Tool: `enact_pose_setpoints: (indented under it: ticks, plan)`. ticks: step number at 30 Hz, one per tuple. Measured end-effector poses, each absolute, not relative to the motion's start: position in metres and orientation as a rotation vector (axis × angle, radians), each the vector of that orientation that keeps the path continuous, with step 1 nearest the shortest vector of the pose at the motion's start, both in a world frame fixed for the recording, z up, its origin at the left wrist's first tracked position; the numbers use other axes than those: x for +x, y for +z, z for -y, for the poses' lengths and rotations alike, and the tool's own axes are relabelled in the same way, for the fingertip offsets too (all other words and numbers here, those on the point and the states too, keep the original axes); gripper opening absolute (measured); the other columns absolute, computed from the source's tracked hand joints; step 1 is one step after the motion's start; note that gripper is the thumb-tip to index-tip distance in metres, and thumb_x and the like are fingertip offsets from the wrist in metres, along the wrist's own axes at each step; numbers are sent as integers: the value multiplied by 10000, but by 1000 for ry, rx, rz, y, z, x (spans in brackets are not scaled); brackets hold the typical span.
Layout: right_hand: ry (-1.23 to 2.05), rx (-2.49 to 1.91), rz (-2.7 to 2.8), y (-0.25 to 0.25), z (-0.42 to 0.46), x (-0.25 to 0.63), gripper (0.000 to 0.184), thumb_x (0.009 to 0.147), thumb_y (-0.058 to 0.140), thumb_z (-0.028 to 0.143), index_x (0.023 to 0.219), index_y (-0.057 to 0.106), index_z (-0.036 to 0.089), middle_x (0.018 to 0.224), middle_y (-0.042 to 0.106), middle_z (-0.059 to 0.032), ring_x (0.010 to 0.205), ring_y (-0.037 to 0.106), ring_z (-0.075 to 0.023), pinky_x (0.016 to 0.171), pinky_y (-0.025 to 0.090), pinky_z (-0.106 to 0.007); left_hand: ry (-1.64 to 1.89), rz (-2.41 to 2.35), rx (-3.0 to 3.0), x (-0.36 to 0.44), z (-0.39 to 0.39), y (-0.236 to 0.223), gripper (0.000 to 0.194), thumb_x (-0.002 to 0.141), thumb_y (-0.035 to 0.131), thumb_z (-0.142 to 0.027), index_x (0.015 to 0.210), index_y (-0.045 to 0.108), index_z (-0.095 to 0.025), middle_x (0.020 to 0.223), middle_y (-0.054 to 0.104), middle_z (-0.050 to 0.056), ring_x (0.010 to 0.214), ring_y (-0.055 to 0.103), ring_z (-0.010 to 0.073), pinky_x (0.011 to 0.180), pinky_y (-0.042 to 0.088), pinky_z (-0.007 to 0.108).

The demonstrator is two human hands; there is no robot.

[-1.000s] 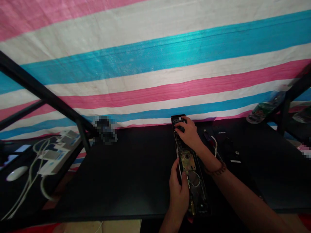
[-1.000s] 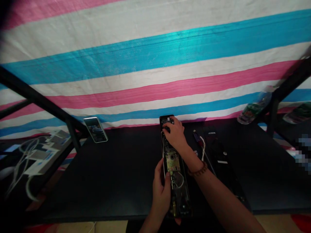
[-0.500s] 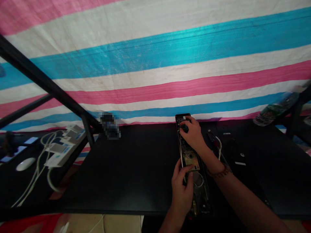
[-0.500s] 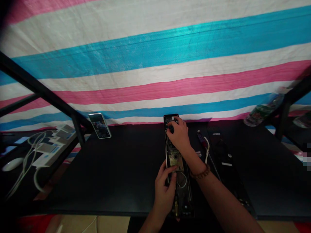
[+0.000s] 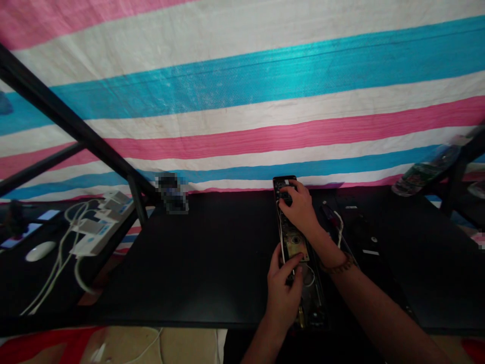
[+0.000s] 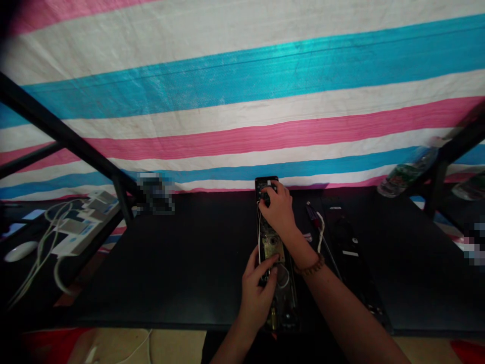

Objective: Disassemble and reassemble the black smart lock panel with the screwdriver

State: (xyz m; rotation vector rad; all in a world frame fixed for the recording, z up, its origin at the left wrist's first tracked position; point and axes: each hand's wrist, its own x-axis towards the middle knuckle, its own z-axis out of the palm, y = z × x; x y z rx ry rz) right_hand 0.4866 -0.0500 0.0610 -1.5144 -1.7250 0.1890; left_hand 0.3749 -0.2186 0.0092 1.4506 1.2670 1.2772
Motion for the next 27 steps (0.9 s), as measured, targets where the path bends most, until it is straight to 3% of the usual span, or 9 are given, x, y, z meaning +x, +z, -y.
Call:
enact_pose_setpoints:
  ticks: [5, 10, 12, 14, 16, 18, 23, 27]
  plan:
    - [233, -1499, 1703, 65, 49, 486, 291, 813, 644, 213, 1096, 713, 203, 1377, 561, -155, 1276, 529, -360, 1087, 430, -566, 1262, -1274, 1483, 376, 219, 7, 287, 945, 596, -227, 1151, 792, -265, 1525, 543, 99, 1329, 606, 287, 1132, 488, 468]
    - [293, -1301, 1566, 68, 67, 496, 245, 871, 609, 245, 1100, 689, 210, 1321, 598, -144, 1265, 575, -289, 1111, 445, -489, 1303, -1381, 1617, 369, 224, 9, 402, 941, 613, -254, 1336, 693, -268, 1579, 501, 122, 1365, 582, 300, 1122, 498, 463]
    - [319, -1268, 1496, 65, 86, 505, 224, 900, 589, 266, 1095, 686, 218, 1296, 625, -137, 1231, 601, -278, 1075, 474, -484, 1345, -1506, 1678, 351, 223, 13, 369, 942, 608, -258, 1296, 710, -266, 1480, 604, 121, 1328, 607, 294, 1110, 503, 486]
    - [370, -1287, 1432, 60, 112, 518, 205, 917, 581, 290, 1079, 688, 224, 1270, 653, -134, 1193, 625, -281, 1006, 514, -478, 1375, -1631, 1715, 325, 218, 16, 233, 946, 595, -288, 1078, 782, -247, 1264, 726, 108, 1189, 676, 279, 1046, 538, 488]
    - [431, -1329, 1355, 55, 141, 535, 179, 932, 576, 315, 1043, 688, 232, 1218, 685, -127, 1157, 650, -278, 952, 540, -457, 1358, -1722, 1721, 294, 210, 16, 222, 937, 597, -344, 963, 785, -228, 1102, 760, 97, 1041, 713, 263, 959, 573, 459]
    - [462, -1400, 1269, 52, 167, 555, 180, 942, 575, 342, 1042, 685, 240, 1142, 715, -114, 1090, 679, -268, 929, 552, -443, 1314, -1776, 1698, 269, 202, 15, 248, 933, 595, -391, 966, 768, -218, 1026, 764, 81, 973, 718, 252, 913, 579, 437]
    - [406, -1659, 1132, 49, 205, 609, 223, 918, 611, 387, 1057, 695, 234, 1030, 746, -100, 932, 715, -263, 858, 576, -432, 1223, -1749, 1711, 260, 194, 15, 283, 918, 606, -439, 1001, 752, -211, 1014, 757, 72, 939, 713, 251, 878, 575, 416]
    - [406, -1771, 1328, 44, 202, 627, 217, 889, 605, 367, 997, 722, 220, 949, 755, -90, 830, 718, -257, 776, 579, -411, 1244, -1600, 1728, 303, 193, 23, 286, 929, 612, -407, 1110, 726, -216, 1217, 724, 103, 1076, 700, 265, 900, 585, 411]
